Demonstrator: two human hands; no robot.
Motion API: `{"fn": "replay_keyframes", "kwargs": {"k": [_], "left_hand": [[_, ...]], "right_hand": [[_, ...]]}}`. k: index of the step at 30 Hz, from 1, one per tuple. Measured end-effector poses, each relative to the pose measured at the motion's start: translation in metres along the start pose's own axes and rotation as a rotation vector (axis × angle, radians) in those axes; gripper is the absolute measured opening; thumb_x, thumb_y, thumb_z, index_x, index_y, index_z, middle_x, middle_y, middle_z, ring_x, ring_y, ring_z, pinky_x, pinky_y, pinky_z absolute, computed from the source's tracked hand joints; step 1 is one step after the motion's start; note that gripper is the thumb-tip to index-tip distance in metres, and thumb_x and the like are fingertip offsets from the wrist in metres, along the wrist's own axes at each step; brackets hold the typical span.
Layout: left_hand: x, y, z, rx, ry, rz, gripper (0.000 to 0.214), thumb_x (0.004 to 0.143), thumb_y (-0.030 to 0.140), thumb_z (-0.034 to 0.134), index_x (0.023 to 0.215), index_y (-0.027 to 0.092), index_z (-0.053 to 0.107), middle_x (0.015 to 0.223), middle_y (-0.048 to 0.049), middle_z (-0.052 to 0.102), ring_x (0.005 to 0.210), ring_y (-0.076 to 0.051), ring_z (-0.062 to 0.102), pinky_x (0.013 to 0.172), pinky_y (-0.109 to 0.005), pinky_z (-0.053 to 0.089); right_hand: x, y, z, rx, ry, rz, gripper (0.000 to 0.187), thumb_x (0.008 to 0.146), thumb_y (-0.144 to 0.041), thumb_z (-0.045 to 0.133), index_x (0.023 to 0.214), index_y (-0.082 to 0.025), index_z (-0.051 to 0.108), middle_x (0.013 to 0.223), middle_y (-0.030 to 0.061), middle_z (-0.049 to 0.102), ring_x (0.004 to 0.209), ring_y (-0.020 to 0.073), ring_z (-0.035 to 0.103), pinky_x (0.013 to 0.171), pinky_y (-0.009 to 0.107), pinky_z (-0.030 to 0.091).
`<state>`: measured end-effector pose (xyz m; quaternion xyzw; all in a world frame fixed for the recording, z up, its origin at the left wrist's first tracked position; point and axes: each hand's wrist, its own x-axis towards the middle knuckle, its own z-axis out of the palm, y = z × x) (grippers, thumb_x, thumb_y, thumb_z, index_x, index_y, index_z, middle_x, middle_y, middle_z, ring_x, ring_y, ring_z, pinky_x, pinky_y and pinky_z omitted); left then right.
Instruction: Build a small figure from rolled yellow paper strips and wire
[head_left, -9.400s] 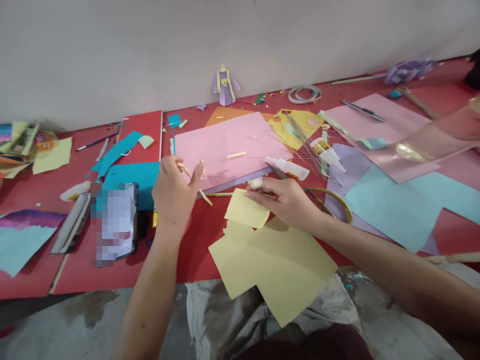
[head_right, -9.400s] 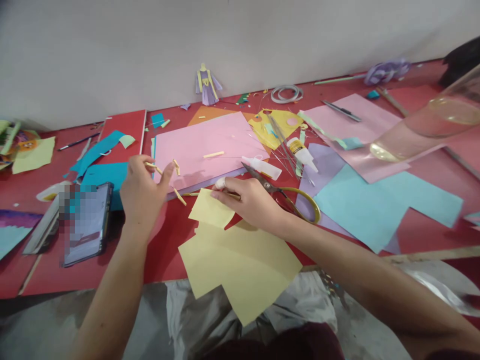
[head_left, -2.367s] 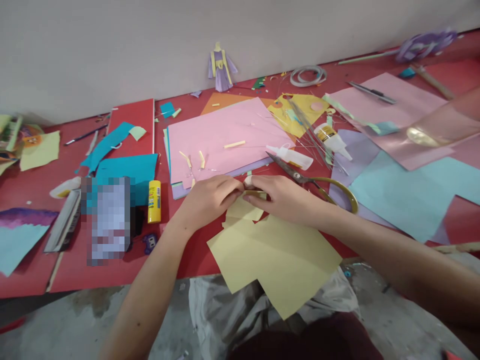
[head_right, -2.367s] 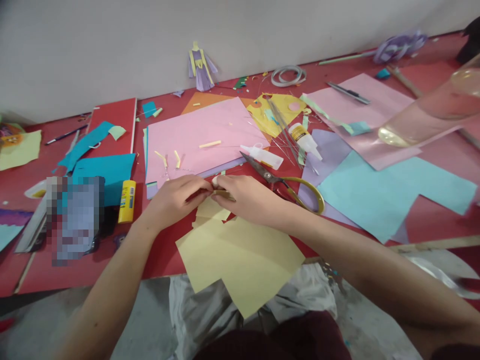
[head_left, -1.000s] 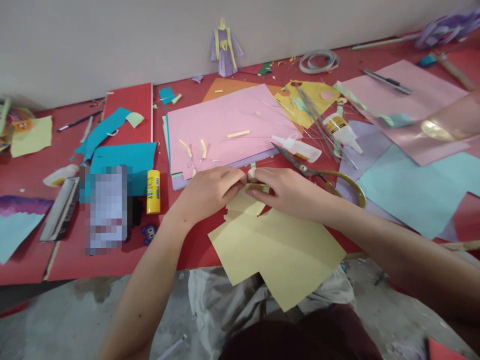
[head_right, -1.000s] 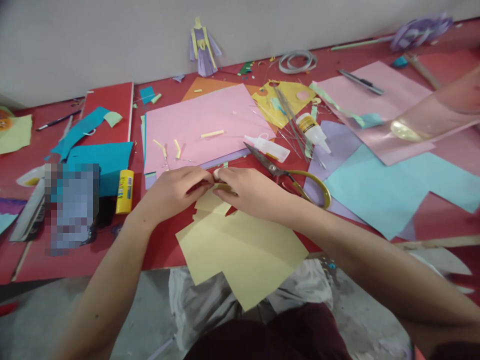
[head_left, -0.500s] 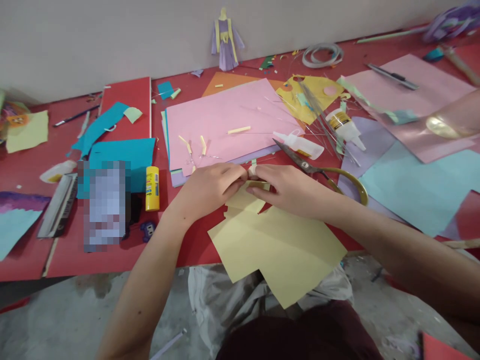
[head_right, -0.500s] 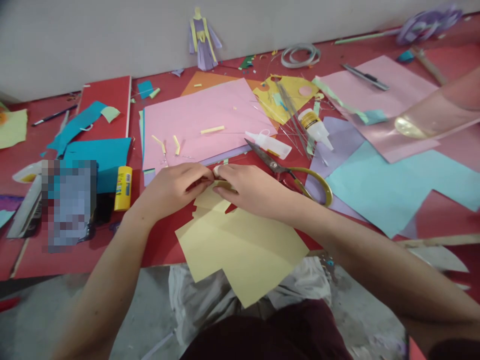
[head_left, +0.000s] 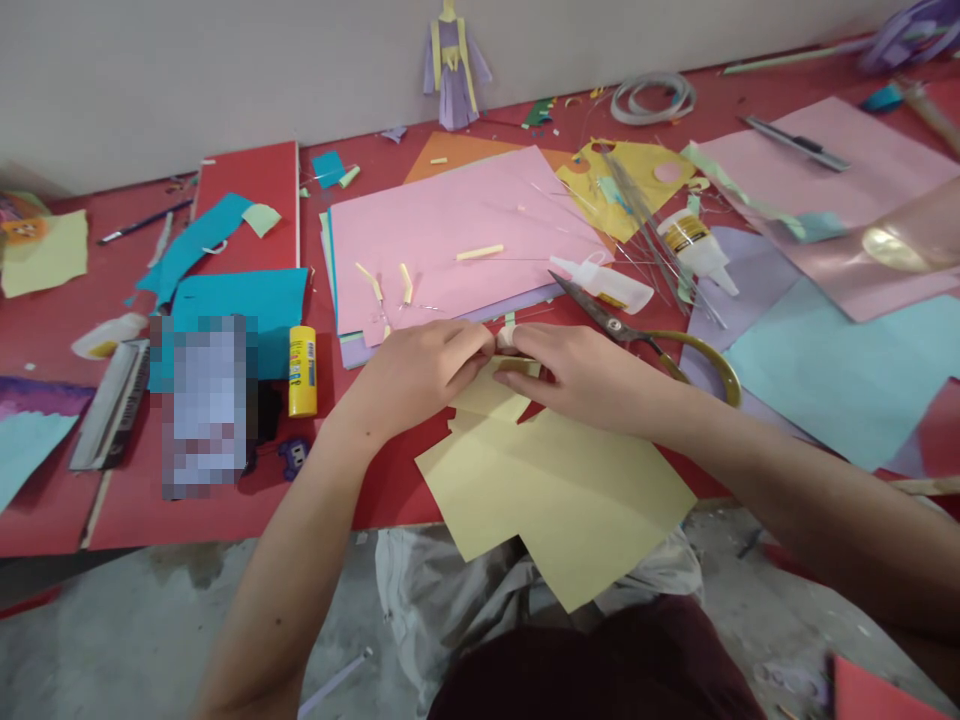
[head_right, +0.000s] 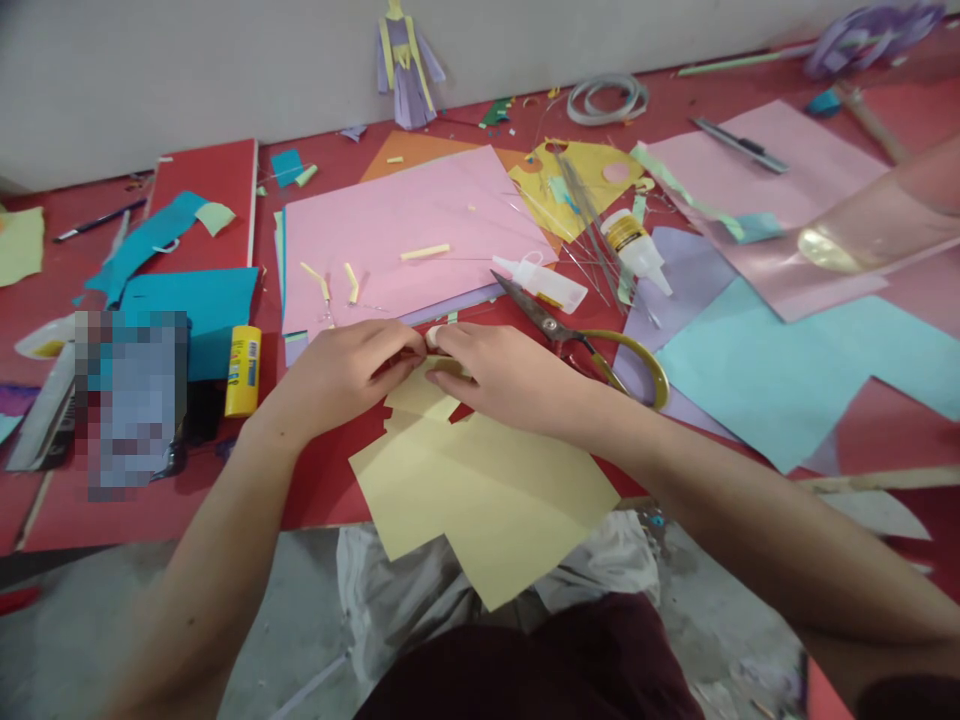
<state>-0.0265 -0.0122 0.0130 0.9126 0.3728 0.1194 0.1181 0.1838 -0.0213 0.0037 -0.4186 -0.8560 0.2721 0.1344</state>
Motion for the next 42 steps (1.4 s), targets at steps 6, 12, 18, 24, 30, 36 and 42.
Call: {"fn": "replay_keyframes", "kwargs": {"k": [6, 12, 18, 24, 30, 36, 42], "left_hand": [[-0.0004, 0.0003, -0.001, -0.007, -0.003, -0.006, 0.013, 0.096, 0.022, 0.05, 0.1, 0.018, 0.061, 0.096, -0.0032, 0.069, 0.084, -0.018, 0.064, 0.066, -0.028, 0.043], [-0.0007, 0.0004, -0.002, -0.021, -0.014, -0.016, 0.013, 0.096, 0.022, 0.05, 0.101, 0.018, 0.061, 0.096, -0.0034, 0.069, 0.085, -0.018, 0.064, 0.068, -0.028, 0.044], [-0.0002, -0.0003, -0.0005, -0.017, -0.009, -0.016, 0.012, 0.096, 0.022, 0.049, 0.1, 0.019, 0.06, 0.095, -0.0033, 0.069, 0.084, -0.018, 0.064, 0.068, -0.028, 0.044], [-0.0004, 0.0003, -0.0009, -0.019, -0.012, -0.019, 0.011, 0.096, 0.022, 0.049, 0.101, 0.019, 0.06, 0.097, -0.0027, 0.069, 0.085, -0.018, 0.064, 0.068, -0.028, 0.044], [-0.0013, 0.0003, -0.0015, -0.024, -0.025, -0.026, 0.012, 0.096, 0.022, 0.048, 0.101, 0.02, 0.059, 0.098, -0.0035, 0.069, 0.087, -0.019, 0.064, 0.069, -0.028, 0.045], [-0.0016, 0.0005, -0.0024, -0.036, -0.022, -0.026, 0.012, 0.096, 0.022, 0.047, 0.101, 0.02, 0.058, 0.099, -0.004, 0.068, 0.089, -0.019, 0.063, 0.071, -0.028, 0.046], [-0.0014, 0.0006, -0.0028, -0.054, -0.03, -0.024, 0.013, 0.096, 0.021, 0.047, 0.102, 0.02, 0.059, 0.099, -0.004, 0.067, 0.09, -0.018, 0.063, 0.073, -0.028, 0.046]], "right_hand": [[0.0, -0.0007, -0.0001, 0.001, -0.014, -0.004, 0.008, 0.093, -0.026, 0.051, 0.093, -0.018, 0.051, 0.085, 0.003, 0.06, 0.077, 0.0179, 0.058, 0.066, 0.028, 0.036], [0.0, -0.0011, 0.0002, -0.002, -0.014, -0.002, 0.008, 0.093, -0.026, 0.051, 0.092, -0.018, 0.051, 0.085, 0.0033, 0.06, 0.077, 0.0183, 0.058, 0.067, 0.028, 0.036], [-0.0002, -0.002, -0.0016, -0.011, -0.023, 0.005, 0.008, 0.093, -0.026, 0.052, 0.094, -0.018, 0.052, 0.087, 0.0037, 0.061, 0.078, 0.0187, 0.059, 0.067, 0.028, 0.037], [-0.0005, -0.0018, -0.001, -0.019, -0.02, 0.0, 0.009, 0.093, -0.027, 0.052, 0.094, -0.018, 0.052, 0.087, 0.0035, 0.061, 0.078, 0.0186, 0.059, 0.067, 0.028, 0.036], [-0.0014, -0.0019, -0.001, -0.019, -0.031, -0.006, 0.01, 0.094, -0.028, 0.051, 0.095, -0.018, 0.052, 0.088, 0.004, 0.062, 0.079, 0.0189, 0.059, 0.068, 0.029, 0.037], [-0.0014, -0.0024, -0.0021, -0.022, -0.033, -0.003, 0.009, 0.094, -0.027, 0.051, 0.094, -0.018, 0.052, 0.087, 0.004, 0.061, 0.078, 0.0192, 0.059, 0.068, 0.029, 0.036], [-0.0006, -0.0027, -0.0015, -0.032, -0.03, -0.014, 0.008, 0.093, -0.026, 0.051, 0.093, -0.018, 0.052, 0.086, 0.0039, 0.061, 0.078, 0.019, 0.059, 0.067, 0.028, 0.035]]}}
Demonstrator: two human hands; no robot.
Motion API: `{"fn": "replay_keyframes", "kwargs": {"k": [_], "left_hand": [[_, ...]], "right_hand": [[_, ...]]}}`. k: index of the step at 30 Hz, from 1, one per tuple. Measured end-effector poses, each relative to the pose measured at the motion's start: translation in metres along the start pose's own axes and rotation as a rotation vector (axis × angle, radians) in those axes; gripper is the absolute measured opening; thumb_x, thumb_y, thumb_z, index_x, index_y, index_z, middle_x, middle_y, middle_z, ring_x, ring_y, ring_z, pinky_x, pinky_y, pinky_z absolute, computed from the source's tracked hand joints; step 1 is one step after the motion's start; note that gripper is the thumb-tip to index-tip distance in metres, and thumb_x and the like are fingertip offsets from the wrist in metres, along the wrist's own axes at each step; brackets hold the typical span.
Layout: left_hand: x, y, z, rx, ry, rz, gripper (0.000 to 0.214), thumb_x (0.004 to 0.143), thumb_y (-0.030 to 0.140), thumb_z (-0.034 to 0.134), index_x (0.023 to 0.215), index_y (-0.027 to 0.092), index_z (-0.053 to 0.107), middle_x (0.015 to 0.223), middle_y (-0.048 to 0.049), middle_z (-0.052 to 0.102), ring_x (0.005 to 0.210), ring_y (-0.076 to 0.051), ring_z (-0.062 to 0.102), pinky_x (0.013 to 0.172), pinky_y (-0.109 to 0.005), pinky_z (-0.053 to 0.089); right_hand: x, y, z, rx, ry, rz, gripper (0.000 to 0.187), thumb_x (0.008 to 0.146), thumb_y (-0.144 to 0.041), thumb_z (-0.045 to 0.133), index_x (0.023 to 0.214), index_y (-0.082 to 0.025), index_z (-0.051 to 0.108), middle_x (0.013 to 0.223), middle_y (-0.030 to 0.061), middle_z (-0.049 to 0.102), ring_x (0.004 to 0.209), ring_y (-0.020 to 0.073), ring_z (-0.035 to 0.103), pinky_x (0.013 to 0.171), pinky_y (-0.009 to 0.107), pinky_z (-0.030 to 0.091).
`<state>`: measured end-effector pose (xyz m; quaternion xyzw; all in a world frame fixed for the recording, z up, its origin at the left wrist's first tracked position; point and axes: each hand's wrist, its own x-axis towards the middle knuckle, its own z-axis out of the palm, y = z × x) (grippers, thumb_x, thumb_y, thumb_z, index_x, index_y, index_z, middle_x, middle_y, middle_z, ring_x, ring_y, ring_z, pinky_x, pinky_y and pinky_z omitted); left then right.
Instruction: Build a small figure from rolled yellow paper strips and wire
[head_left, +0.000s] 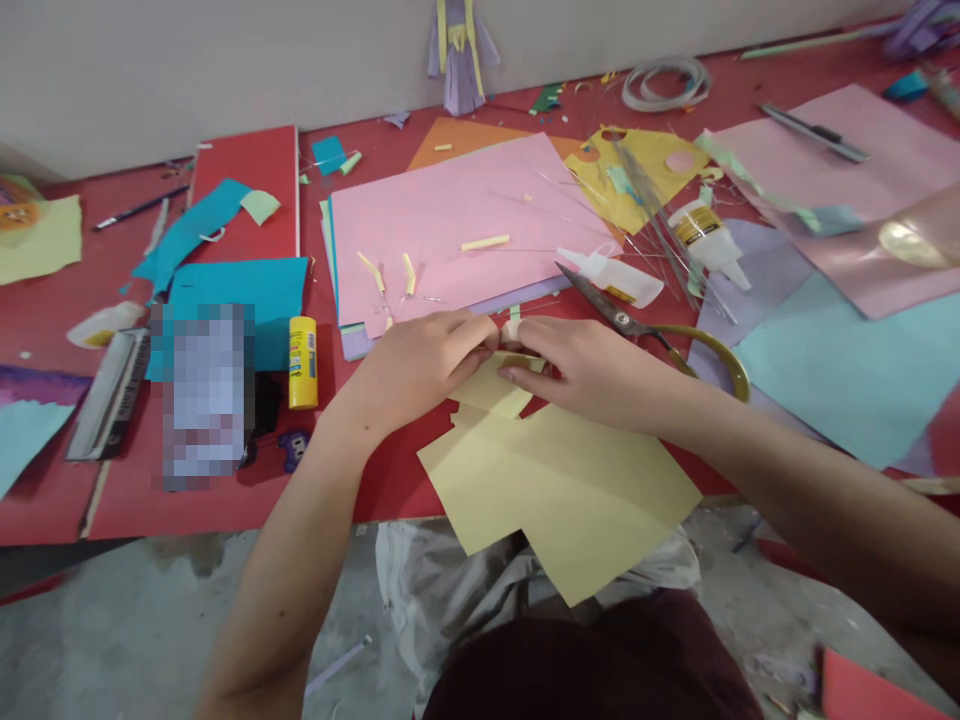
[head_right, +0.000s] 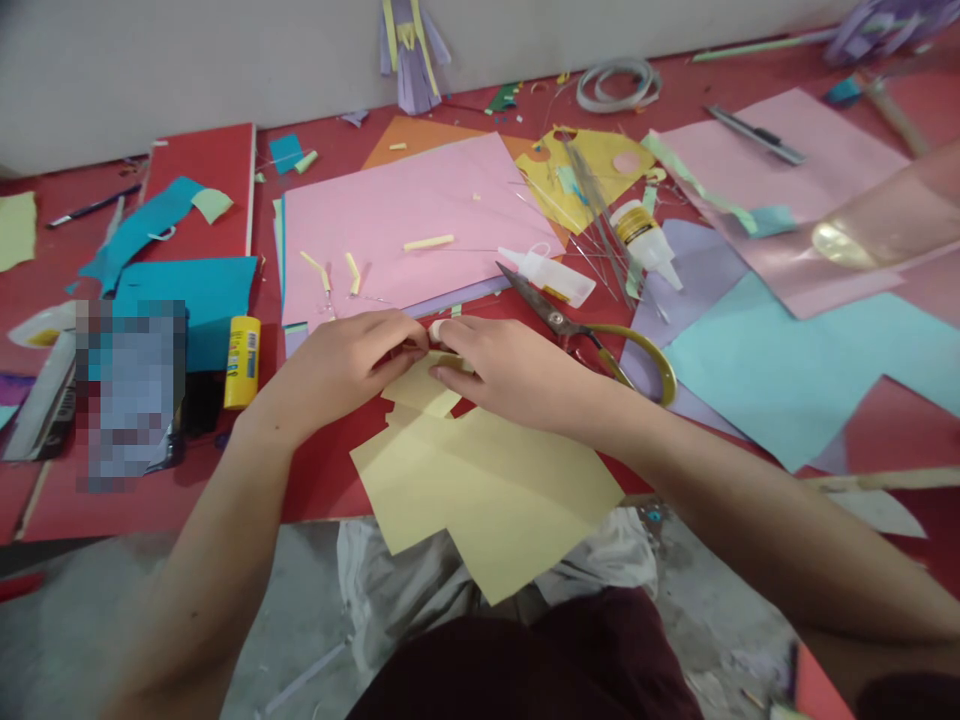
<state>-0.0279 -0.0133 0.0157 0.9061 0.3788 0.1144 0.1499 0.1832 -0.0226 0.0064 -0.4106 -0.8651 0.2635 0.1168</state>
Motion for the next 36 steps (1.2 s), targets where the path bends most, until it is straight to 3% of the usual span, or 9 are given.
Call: {"fn": "replay_keyframes", "kwargs": {"k": [36], "left_hand": [[-0.001, 0.0008, -0.0022, -0.047, -0.018, -0.018, 0.012, 0.094, 0.018, 0.048, 0.099, 0.02, 0.059, 0.101, -0.0037, 0.066, 0.093, -0.019, 0.062, 0.075, -0.03, 0.046]], "right_hand": [[-0.0011, 0.0009, 0.0004, -0.004, 0.009, -0.014, 0.009, 0.093, -0.027, 0.052, 0.09, -0.019, 0.051, 0.086, 0.0035, 0.061, 0.076, 0.0182, 0.057, 0.064, 0.029, 0.033]]}}
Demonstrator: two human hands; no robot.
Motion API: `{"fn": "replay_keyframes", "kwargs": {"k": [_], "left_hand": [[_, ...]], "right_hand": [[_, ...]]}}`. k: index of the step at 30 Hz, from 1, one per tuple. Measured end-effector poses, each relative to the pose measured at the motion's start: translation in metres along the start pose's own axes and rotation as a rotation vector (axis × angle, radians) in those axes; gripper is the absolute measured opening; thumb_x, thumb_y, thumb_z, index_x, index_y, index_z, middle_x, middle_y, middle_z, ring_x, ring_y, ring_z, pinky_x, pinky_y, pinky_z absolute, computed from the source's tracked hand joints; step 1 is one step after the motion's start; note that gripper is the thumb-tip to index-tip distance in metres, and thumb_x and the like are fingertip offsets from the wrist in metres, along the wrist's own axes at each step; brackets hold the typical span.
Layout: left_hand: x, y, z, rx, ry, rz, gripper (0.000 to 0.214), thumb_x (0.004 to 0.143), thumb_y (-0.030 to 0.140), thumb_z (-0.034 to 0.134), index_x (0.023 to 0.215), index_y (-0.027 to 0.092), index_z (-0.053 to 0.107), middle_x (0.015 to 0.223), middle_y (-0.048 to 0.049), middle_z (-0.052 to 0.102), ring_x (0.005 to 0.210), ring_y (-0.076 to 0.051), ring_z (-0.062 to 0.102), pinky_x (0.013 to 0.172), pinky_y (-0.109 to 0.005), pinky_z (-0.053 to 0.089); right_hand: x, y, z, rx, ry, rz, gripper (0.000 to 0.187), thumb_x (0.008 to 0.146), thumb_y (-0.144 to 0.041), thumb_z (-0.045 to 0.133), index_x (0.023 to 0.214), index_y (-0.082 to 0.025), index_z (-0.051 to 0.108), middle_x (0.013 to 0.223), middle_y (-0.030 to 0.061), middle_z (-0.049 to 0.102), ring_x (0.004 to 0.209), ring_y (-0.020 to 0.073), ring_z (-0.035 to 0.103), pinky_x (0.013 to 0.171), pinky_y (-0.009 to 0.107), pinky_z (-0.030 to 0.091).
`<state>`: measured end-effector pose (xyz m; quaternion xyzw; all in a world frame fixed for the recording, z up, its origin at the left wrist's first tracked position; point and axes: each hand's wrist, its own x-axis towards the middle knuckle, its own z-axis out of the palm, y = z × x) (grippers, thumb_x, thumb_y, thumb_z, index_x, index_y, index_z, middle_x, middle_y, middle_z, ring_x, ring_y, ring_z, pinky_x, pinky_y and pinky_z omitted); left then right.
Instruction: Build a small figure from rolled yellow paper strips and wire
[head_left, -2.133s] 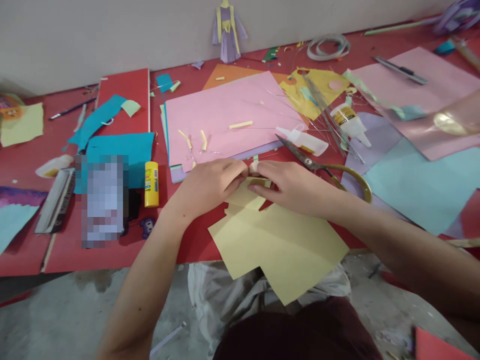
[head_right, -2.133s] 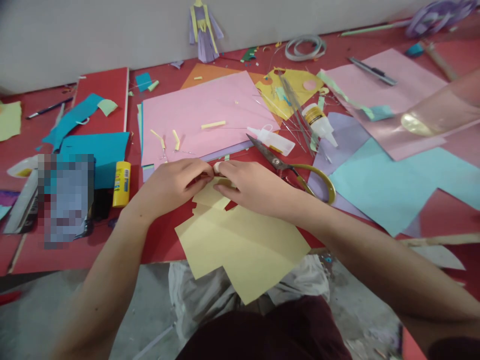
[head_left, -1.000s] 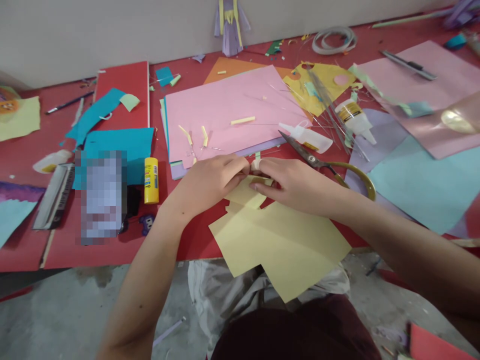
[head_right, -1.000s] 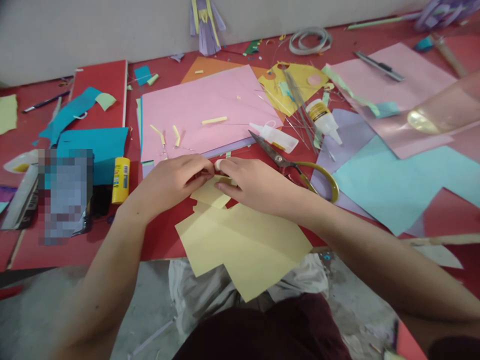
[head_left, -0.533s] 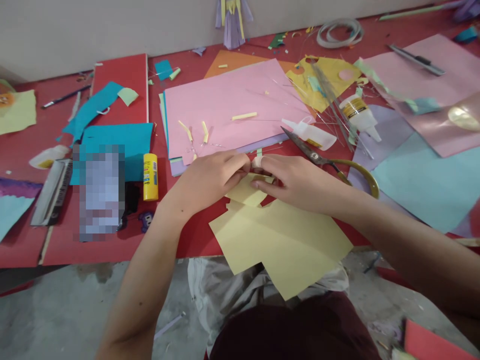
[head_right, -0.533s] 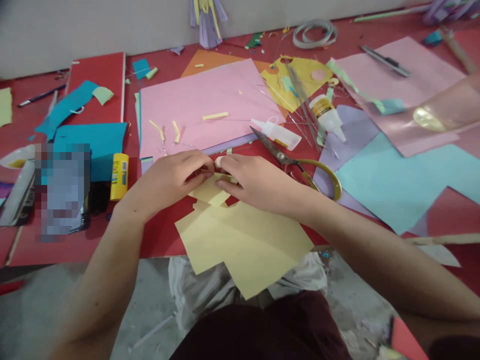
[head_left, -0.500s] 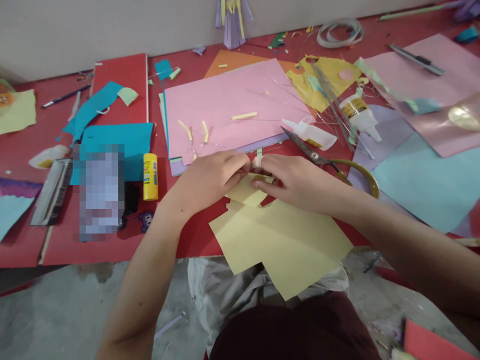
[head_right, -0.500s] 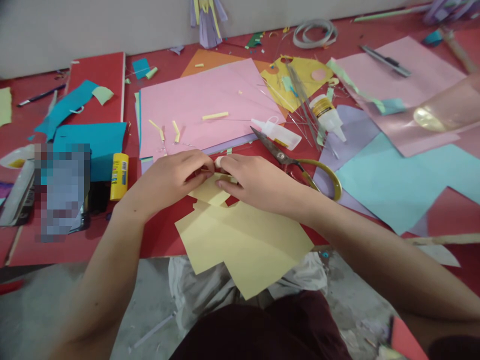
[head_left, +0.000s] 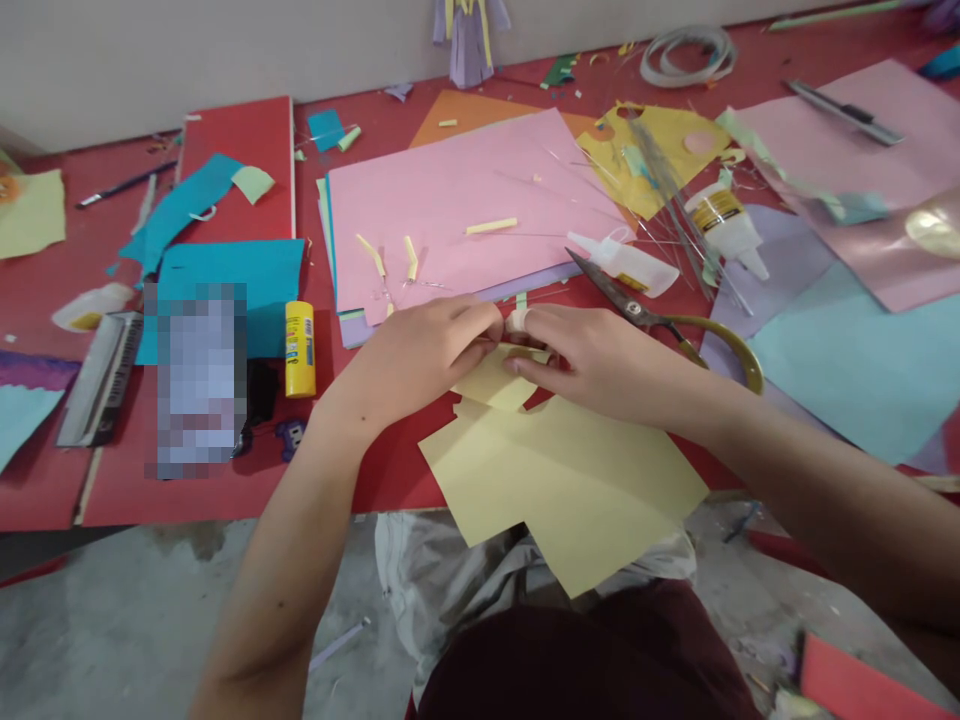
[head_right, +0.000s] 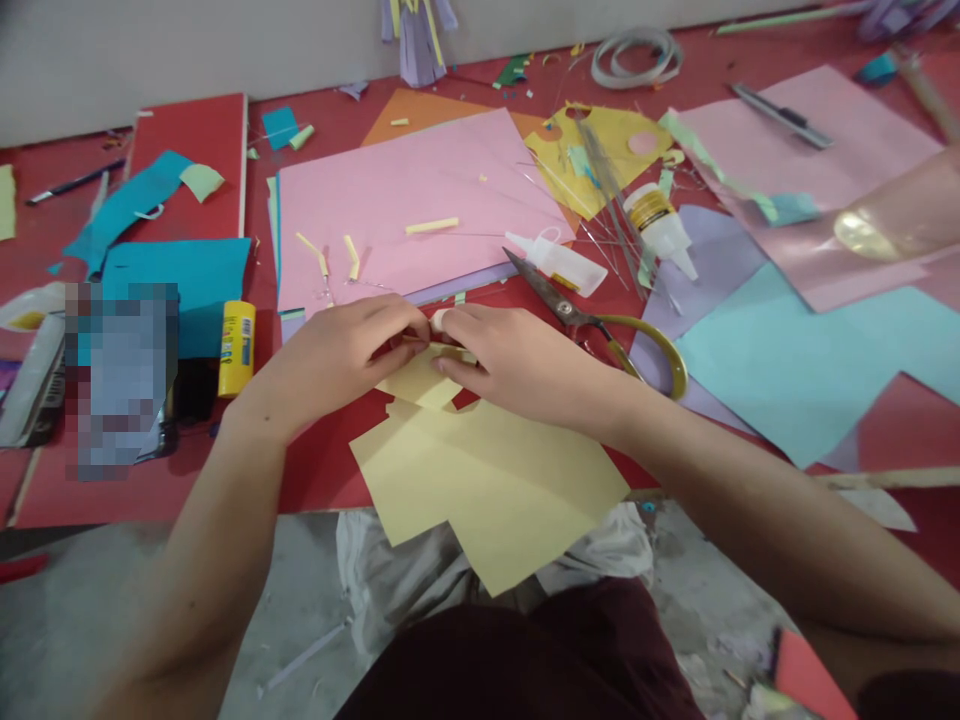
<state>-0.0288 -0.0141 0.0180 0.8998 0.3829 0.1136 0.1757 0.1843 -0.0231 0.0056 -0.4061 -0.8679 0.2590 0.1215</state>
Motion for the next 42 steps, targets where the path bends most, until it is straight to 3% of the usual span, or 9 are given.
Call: {"fn": "replay_keyframes", "kwargs": {"k": [26, 33, 42], "left_hand": [[-0.0002, 0.0022, -0.0008, 0.112, -0.03, -0.015, 0.009, 0.095, 0.019, 0.05, 0.097, 0.016, 0.058, 0.098, -0.0051, 0.063, 0.09, -0.02, 0.062, 0.072, -0.03, 0.046], [0.0008, 0.0017, -0.0024, 0.155, -0.051, 0.008, 0.012, 0.096, 0.016, 0.049, 0.096, 0.015, 0.06, 0.093, -0.0049, 0.062, 0.083, -0.018, 0.06, 0.067, -0.028, 0.043], [0.0013, -0.0002, -0.0022, 0.12, -0.062, -0.001, 0.01, 0.093, 0.017, 0.054, 0.096, 0.014, 0.063, 0.095, -0.005, 0.064, 0.086, -0.02, 0.062, 0.07, -0.03, 0.046]], "right_hand": [[0.0002, -0.0026, -0.0011, -0.041, 0.019, -0.046, 0.008, 0.094, -0.026, 0.052, 0.091, -0.019, 0.054, 0.086, 0.0045, 0.063, 0.074, 0.0184, 0.058, 0.064, 0.029, 0.037], [0.0007, -0.0012, -0.0005, -0.052, 0.015, -0.09, 0.017, 0.097, -0.023, 0.044, 0.095, -0.018, 0.06, 0.091, 0.0072, 0.066, 0.083, 0.0209, 0.061, 0.07, 0.031, 0.04], [0.0008, 0.0014, 0.0018, -0.018, 0.076, -0.105, 0.023, 0.098, -0.023, 0.044, 0.09, -0.017, 0.064, 0.083, 0.0054, 0.066, 0.074, 0.0175, 0.06, 0.066, 0.028, 0.04]]}}
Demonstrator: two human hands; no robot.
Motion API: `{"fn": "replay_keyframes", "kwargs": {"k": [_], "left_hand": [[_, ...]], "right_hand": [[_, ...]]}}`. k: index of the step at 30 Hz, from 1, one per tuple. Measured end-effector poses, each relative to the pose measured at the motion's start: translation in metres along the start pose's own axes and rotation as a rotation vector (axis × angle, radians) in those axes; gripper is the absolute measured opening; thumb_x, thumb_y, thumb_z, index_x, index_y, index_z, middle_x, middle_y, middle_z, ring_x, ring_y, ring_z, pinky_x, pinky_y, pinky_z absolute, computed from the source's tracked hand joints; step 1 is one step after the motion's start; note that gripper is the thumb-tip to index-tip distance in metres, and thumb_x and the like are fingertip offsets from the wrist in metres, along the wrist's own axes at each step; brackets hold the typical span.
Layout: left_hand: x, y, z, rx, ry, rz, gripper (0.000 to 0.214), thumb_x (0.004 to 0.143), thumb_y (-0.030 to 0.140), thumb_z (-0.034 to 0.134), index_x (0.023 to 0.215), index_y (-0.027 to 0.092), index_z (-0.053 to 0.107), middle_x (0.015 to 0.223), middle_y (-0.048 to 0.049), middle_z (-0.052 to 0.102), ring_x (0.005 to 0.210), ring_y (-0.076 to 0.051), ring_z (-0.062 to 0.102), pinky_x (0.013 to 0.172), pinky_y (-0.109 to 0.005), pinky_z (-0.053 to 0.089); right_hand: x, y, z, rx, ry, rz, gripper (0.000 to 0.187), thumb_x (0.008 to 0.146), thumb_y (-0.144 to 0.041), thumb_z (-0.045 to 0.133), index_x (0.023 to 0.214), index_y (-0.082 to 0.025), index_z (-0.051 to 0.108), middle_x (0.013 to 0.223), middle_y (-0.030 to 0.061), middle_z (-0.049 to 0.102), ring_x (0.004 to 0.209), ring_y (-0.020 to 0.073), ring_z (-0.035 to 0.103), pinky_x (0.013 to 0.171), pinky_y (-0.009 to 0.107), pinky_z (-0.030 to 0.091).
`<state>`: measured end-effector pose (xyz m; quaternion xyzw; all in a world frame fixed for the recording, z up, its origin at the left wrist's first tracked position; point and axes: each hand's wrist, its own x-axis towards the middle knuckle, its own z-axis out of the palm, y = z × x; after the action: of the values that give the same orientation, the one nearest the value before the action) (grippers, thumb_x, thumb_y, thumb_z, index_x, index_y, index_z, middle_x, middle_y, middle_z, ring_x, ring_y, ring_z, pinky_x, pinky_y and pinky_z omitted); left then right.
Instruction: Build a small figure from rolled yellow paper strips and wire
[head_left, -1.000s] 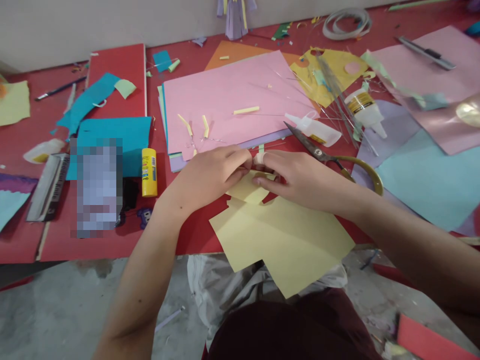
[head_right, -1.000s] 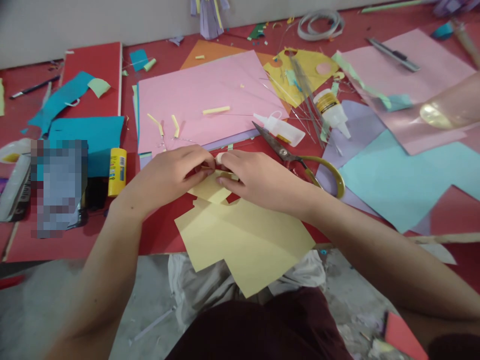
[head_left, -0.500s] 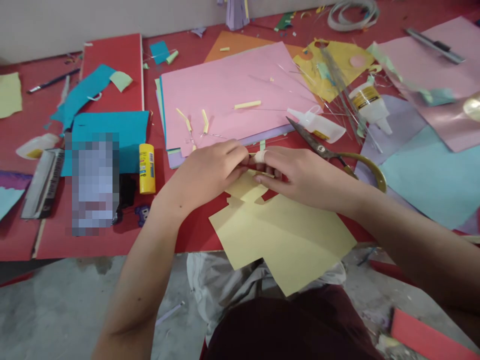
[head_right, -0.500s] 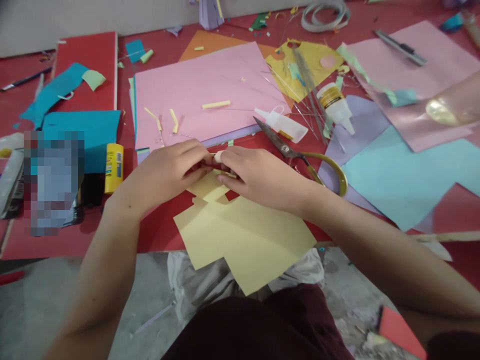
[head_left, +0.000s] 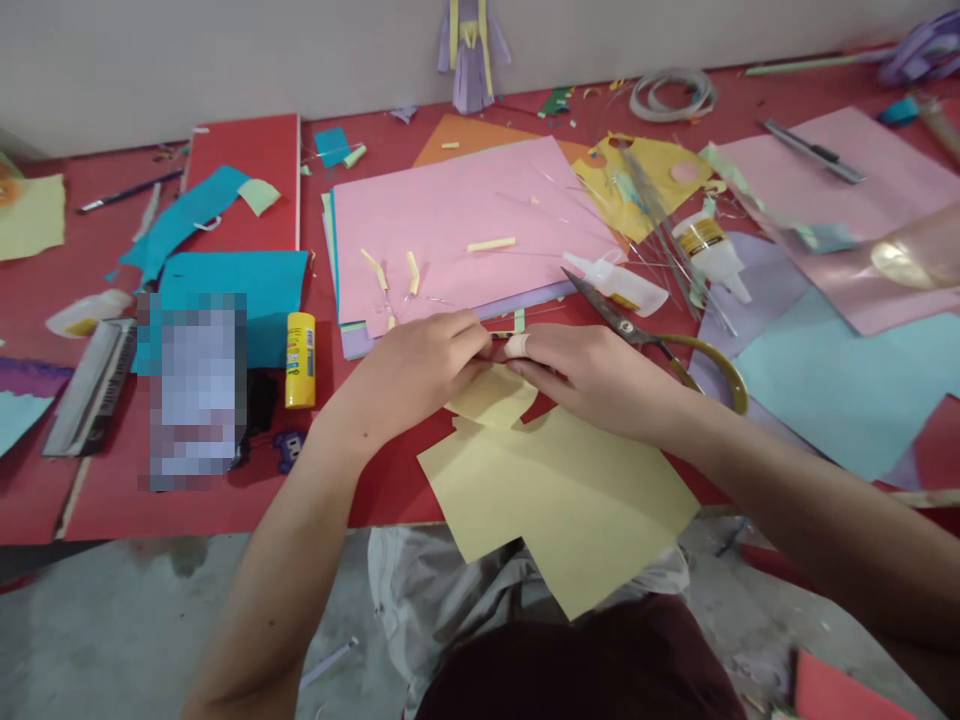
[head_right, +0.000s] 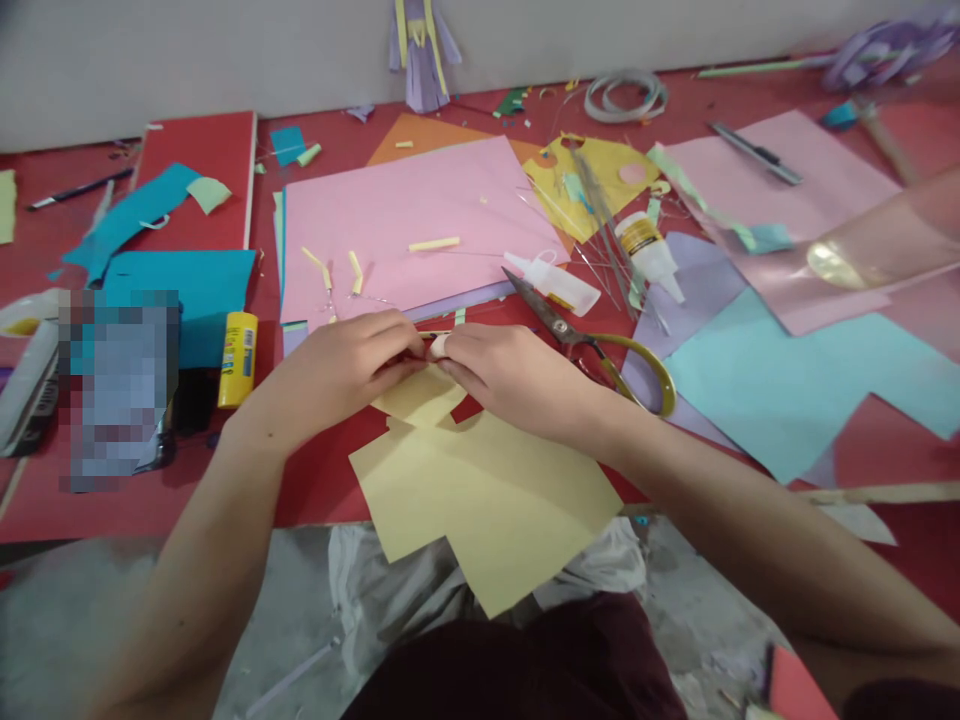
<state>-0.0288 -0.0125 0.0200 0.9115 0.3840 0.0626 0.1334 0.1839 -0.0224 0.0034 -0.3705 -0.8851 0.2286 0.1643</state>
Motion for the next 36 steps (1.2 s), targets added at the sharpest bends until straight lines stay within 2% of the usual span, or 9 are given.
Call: {"fn": "replay_keyframes", "kwargs": {"k": [6, 12, 16, 21, 26, 29, 36], "left_hand": [[-0.0006, -0.0025, 0.0037, -0.043, 0.049, -0.001, 0.013, 0.095, 0.02, 0.052, 0.097, 0.015, 0.064, 0.095, -0.0057, 0.067, 0.087, -0.021, 0.064, 0.071, -0.031, 0.048], [0.0006, -0.0029, 0.0027, -0.151, 0.173, -0.001, 0.012, 0.094, 0.021, 0.054, 0.098, 0.017, 0.065, 0.098, -0.0049, 0.07, 0.093, -0.021, 0.064, 0.078, -0.032, 0.048], [0.0004, -0.0037, 0.0021, -0.19, 0.212, -0.01, 0.011, 0.094, 0.022, 0.055, 0.096, 0.018, 0.065, 0.093, -0.0038, 0.069, 0.09, -0.019, 0.063, 0.076, -0.03, 0.047], [-0.0001, -0.0039, 0.003, -0.275, 0.24, 0.015, 0.01, 0.095, 0.024, 0.055, 0.097, 0.019, 0.064, 0.092, -0.0018, 0.068, 0.089, -0.015, 0.062, 0.076, -0.027, 0.046], [-0.0006, -0.0009, -0.0001, -0.327, 0.297, 0.039, 0.007, 0.094, 0.024, 0.057, 0.096, 0.019, 0.063, 0.091, -0.0008, 0.068, 0.087, -0.013, 0.062, 0.076, -0.025, 0.046], [-0.0009, 0.0, -0.0012, -0.287, 0.33, 0.073, 0.009, 0.095, 0.024, 0.055, 0.095, 0.02, 0.063, 0.091, -0.0018, 0.068, 0.086, -0.014, 0.062, 0.077, -0.026, 0.047], [-0.0005, -0.0029, 0.003, 0.059, 0.411, 0.214, 0.017, 0.097, 0.025, 0.05, 0.093, 0.02, 0.065, 0.094, -0.005, 0.071, 0.088, -0.018, 0.062, 0.079, -0.033, 0.048]], "right_hand": [[-0.0011, 0.0013, 0.0004, 0.07, 0.1, 0.011, 0.02, 0.096, -0.02, 0.047, 0.093, -0.019, 0.067, 0.088, 0.005, 0.07, 0.078, 0.0178, 0.063, 0.068, 0.028, 0.043], [-0.0012, -0.0013, -0.0007, 0.094, 0.218, 0.036, 0.013, 0.094, -0.018, 0.052, 0.098, -0.018, 0.064, 0.093, 0.0049, 0.071, 0.082, 0.017, 0.065, 0.072, 0.027, 0.044], [-0.0014, -0.0024, -0.0004, 0.093, 0.214, 0.087, 0.009, 0.093, -0.022, 0.056, 0.096, -0.017, 0.064, 0.088, 0.0036, 0.07, 0.077, 0.016, 0.064, 0.068, 0.025, 0.043], [-0.0018, -0.0053, -0.0016, 0.135, 0.227, 0.117, 0.013, 0.095, -0.024, 0.054, 0.091, -0.018, 0.065, 0.084, 0.0027, 0.07, 0.073, 0.0146, 0.063, 0.066, 0.025, 0.043], [-0.0018, -0.0051, -0.0027, 0.308, 0.282, 0.175, 0.014, 0.093, -0.028, 0.056, 0.092, -0.019, 0.067, 0.09, 0.0029, 0.071, 0.082, 0.0164, 0.065, 0.071, 0.027, 0.048], [-0.0011, -0.0028, -0.002, 0.476, 0.304, 0.214, 0.015, 0.091, -0.033, 0.06, 0.092, -0.02, 0.068, 0.091, 0.003, 0.071, 0.084, 0.0173, 0.065, 0.072, 0.028, 0.051], [0.0019, -0.0012, -0.0027, 0.715, 0.272, 0.27, 0.015, 0.085, -0.033, 0.066, 0.087, -0.019, 0.066, 0.086, 0.0034, 0.07, 0.079, 0.0168, 0.066, 0.068, 0.029, 0.053]]}}
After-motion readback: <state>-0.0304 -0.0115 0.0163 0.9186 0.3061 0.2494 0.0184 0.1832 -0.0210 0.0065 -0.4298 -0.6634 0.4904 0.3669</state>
